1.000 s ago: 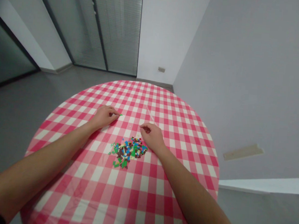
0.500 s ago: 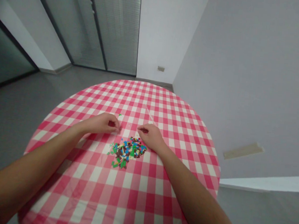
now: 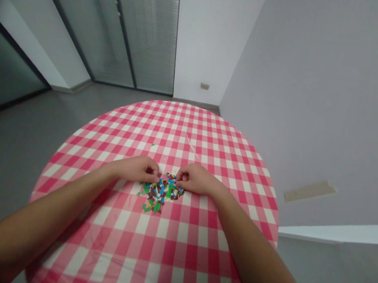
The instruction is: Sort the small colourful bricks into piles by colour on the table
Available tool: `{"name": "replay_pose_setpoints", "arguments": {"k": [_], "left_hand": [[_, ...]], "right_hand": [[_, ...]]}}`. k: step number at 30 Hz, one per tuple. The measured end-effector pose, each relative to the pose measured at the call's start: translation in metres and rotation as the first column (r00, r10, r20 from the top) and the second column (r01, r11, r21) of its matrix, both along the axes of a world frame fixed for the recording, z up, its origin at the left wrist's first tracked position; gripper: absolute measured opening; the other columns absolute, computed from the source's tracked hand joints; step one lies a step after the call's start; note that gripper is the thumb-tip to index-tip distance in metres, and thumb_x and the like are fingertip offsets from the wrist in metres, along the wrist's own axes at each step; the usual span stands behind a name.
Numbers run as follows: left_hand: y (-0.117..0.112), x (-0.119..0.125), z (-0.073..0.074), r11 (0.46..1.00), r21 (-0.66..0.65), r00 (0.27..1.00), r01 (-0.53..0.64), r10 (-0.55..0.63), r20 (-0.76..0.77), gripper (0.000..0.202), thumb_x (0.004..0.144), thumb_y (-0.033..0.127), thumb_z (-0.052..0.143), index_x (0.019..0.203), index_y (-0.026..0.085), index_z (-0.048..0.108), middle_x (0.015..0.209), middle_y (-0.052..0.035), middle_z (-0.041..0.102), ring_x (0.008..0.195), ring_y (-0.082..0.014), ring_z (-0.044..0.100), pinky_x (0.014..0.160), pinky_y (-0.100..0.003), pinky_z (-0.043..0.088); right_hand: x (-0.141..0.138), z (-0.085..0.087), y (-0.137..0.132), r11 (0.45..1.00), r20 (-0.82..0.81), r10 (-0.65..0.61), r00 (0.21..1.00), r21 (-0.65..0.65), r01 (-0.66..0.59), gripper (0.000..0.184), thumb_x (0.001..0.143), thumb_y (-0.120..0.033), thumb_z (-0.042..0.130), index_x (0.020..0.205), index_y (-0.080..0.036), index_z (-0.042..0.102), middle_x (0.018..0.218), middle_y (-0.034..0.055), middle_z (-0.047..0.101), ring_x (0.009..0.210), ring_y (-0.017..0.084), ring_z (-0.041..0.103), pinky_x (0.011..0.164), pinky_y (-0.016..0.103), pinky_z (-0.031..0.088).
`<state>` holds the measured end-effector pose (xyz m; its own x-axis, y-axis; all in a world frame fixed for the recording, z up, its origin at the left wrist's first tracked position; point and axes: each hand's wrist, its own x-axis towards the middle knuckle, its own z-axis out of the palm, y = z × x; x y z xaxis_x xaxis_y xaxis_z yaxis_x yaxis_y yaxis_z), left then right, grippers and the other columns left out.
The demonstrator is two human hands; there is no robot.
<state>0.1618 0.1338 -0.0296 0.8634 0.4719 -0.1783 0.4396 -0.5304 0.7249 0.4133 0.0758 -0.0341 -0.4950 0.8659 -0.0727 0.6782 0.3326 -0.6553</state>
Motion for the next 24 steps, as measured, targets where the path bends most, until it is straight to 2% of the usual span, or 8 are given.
{"name": "replay_pose_setpoints", "arguments": {"k": [6, 11, 14, 18, 21, 24], "left_hand": [[-0.0014, 0.0010, 0.0011, 0.999, 0.044, 1.000, 0.001, 0.000, -0.020, 0.027, 0.081, 0.033, 0.059, 0.060, 0.016, 0.052, 0.054, 0.0034, 0.047, 0.051, -0.0094, 0.038, 0.051, -0.024, 0.027], [-0.0021, 0.0009, 0.0026, 0.999, 0.053, 0.999, -0.013, 0.015, -0.040, 0.027, 0.080, 0.032, 0.059, 0.059, 0.016, 0.052, 0.054, 0.0033, 0.047, 0.052, -0.0092, 0.038, 0.053, -0.024, 0.028], [-0.0023, 0.0007, 0.0032, 0.999, 0.054, 0.999, -0.005, 0.008, -0.042, 0.027, 0.081, 0.033, 0.058, 0.060, 0.016, 0.052, 0.055, 0.0029, 0.048, 0.052, -0.0092, 0.039, 0.053, -0.024, 0.029], [-0.0017, 0.0004, 0.0027, 0.999, 0.052, 0.999, -0.004, 0.006, -0.044, 0.028, 0.081, 0.033, 0.058, 0.059, 0.017, 0.051, 0.055, 0.0028, 0.049, 0.051, -0.0092, 0.040, 0.052, -0.024, 0.029], [-0.0012, 0.0001, 0.0020, 0.999, 0.044, 1.000, -0.001, 0.003, -0.029, 0.030, 0.081, 0.034, 0.058, 0.058, 0.016, 0.050, 0.054, 0.0031, 0.047, 0.050, -0.0088, 0.038, 0.051, -0.024, 0.029], [-0.0014, -0.0002, 0.0026, 0.999, 0.036, 1.000, 0.000, 0.000, -0.009, 0.031, 0.080, 0.034, 0.059, 0.057, 0.016, 0.049, 0.053, 0.0035, 0.044, 0.050, -0.0087, 0.036, 0.051, -0.024, 0.028]], "right_hand": [[-0.0077, -0.0005, -0.0028, 0.993, 0.044, 0.046, 0.998, 0.102, -0.051, 0.013, 0.076, -0.022, 0.068, 0.085, -0.023, 0.077, 0.074, 0.0021, 0.071, 0.063, 0.014, 0.060, 0.057, 0.024, 0.043], [-0.0063, 0.0007, -0.0026, 0.998, 0.002, 0.053, 0.999, 0.020, -0.053, 0.011, 0.078, -0.024, 0.068, 0.083, -0.022, 0.077, 0.076, 0.0031, 0.072, 0.066, 0.016, 0.063, 0.059, 0.026, 0.047], [-0.0037, 0.0015, -0.0021, 0.998, -0.051, 0.057, 0.997, -0.039, -0.059, 0.017, 0.075, -0.017, 0.066, 0.085, -0.024, 0.078, 0.080, 0.0029, 0.073, 0.069, 0.016, 0.065, 0.061, 0.026, 0.049], [-0.0048, 0.0021, -0.0029, 0.998, -0.021, 0.061, 0.998, 0.002, -0.061, 0.019, 0.073, -0.014, 0.064, 0.081, -0.023, 0.078, 0.077, 0.0029, 0.073, 0.068, 0.016, 0.065, 0.061, 0.026, 0.049], [-0.0071, 0.0016, -0.0034, 0.999, -0.027, 0.045, 0.999, 0.026, -0.044, 0.018, 0.072, -0.013, 0.063, 0.077, -0.023, 0.077, 0.075, 0.0023, 0.072, 0.067, 0.016, 0.064, 0.061, 0.026, 0.049], [-0.0068, -0.0012, -0.0014, 0.998, -0.125, -0.037, 0.991, 0.042, 0.042, 0.014, 0.074, -0.018, 0.064, 0.081, -0.022, 0.076, 0.079, 0.0026, 0.073, 0.070, 0.016, 0.066, 0.064, 0.027, 0.051]]}}
